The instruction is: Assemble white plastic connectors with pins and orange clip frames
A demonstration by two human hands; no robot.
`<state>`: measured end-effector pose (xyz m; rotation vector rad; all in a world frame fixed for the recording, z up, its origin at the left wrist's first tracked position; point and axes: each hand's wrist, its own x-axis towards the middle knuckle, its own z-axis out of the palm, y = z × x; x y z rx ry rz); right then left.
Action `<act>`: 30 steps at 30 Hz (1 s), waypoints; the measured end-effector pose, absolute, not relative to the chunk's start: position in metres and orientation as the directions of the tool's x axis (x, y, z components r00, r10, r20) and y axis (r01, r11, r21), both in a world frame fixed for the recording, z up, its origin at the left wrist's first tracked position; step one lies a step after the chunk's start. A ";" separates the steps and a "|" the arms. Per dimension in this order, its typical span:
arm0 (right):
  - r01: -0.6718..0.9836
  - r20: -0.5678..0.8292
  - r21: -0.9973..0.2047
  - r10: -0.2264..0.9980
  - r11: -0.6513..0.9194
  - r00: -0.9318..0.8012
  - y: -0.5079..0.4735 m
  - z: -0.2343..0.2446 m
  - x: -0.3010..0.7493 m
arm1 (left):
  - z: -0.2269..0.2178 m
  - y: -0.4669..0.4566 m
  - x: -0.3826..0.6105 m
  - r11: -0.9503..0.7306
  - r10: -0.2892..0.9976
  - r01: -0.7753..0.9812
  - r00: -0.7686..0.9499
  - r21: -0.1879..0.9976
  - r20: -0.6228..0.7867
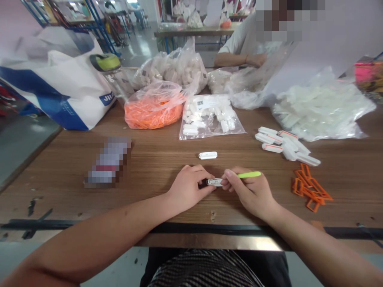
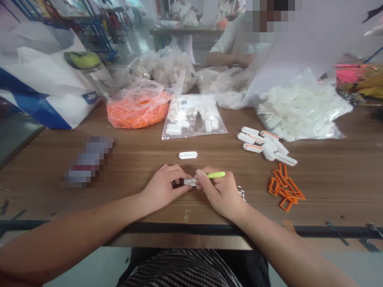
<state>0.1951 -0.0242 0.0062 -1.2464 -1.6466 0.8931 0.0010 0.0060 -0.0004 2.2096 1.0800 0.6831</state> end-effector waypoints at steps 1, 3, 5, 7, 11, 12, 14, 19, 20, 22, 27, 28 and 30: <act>0.346 0.213 -0.906 0.969 0.244 -0.127 -0.024 0.006 0.195 | 0.000 0.006 0.001 -0.503 0.820 0.523 0.540 0.688 0.189; 0.338 0.212 -0.909 0.969 0.244 -0.128 -0.025 0.006 0.195 | 0.000 0.006 0.001 -0.502 0.821 0.525 0.539 0.688 0.188; 0.339 0.208 -0.909 0.969 0.241 -0.133 -0.024 0.006 0.195 | 0.000 0.006 0.001 -0.502 0.819 0.524 0.543 0.689 0.184; 0.353 0.202 -0.904 0.968 0.242 -0.146 -0.024 0.007 0.195 | 0.000 0.006 0.001 -0.500 0.819 0.524 0.546 0.689 0.178; 0.375 0.204 -0.892 0.965 0.253 -0.166 -0.024 0.008 0.196 | 0.000 0.006 0.000 -0.498 0.821 0.524 0.542 0.691 0.179; 0.358 0.209 -0.899 0.965 0.252 -0.155 -0.024 0.008 0.196 | 0.000 0.006 0.000 -0.498 0.821 0.521 0.541 0.694 0.183; 0.304 0.212 -0.921 0.968 0.244 -0.134 -0.025 0.009 0.196 | 0.001 0.005 0.001 -0.497 0.821 0.512 0.538 0.700 0.190; 0.259 0.157 -0.947 0.976 0.192 -0.150 -0.026 0.009 0.196 | 0.000 0.006 0.001 -0.503 0.820 0.508 0.537 0.699 0.200; 0.263 0.144 -0.948 0.978 0.180 -0.151 -0.026 0.009 0.196 | 0.000 0.006 0.001 -0.505 0.819 0.511 0.537 0.696 0.200; 0.270 0.127 -0.949 0.981 0.164 -0.149 -0.026 0.009 0.195 | 0.000 0.005 0.001 -0.506 0.818 0.515 0.541 0.692 0.195; 0.281 0.123 -0.946 0.982 0.160 -0.147 -0.024 0.007 0.195 | 0.003 0.005 0.001 -0.499 0.820 0.517 0.542 0.696 0.184; 0.289 0.120 -0.944 0.981 0.160 -0.152 -0.024 0.008 0.194 | 0.003 0.005 0.001 -0.498 0.820 0.518 0.542 0.695 0.184; 0.314 0.116 -0.935 0.979 0.164 -0.166 -0.023 0.009 0.194 | 0.003 0.005 0.001 -0.499 0.820 0.522 0.542 0.692 0.182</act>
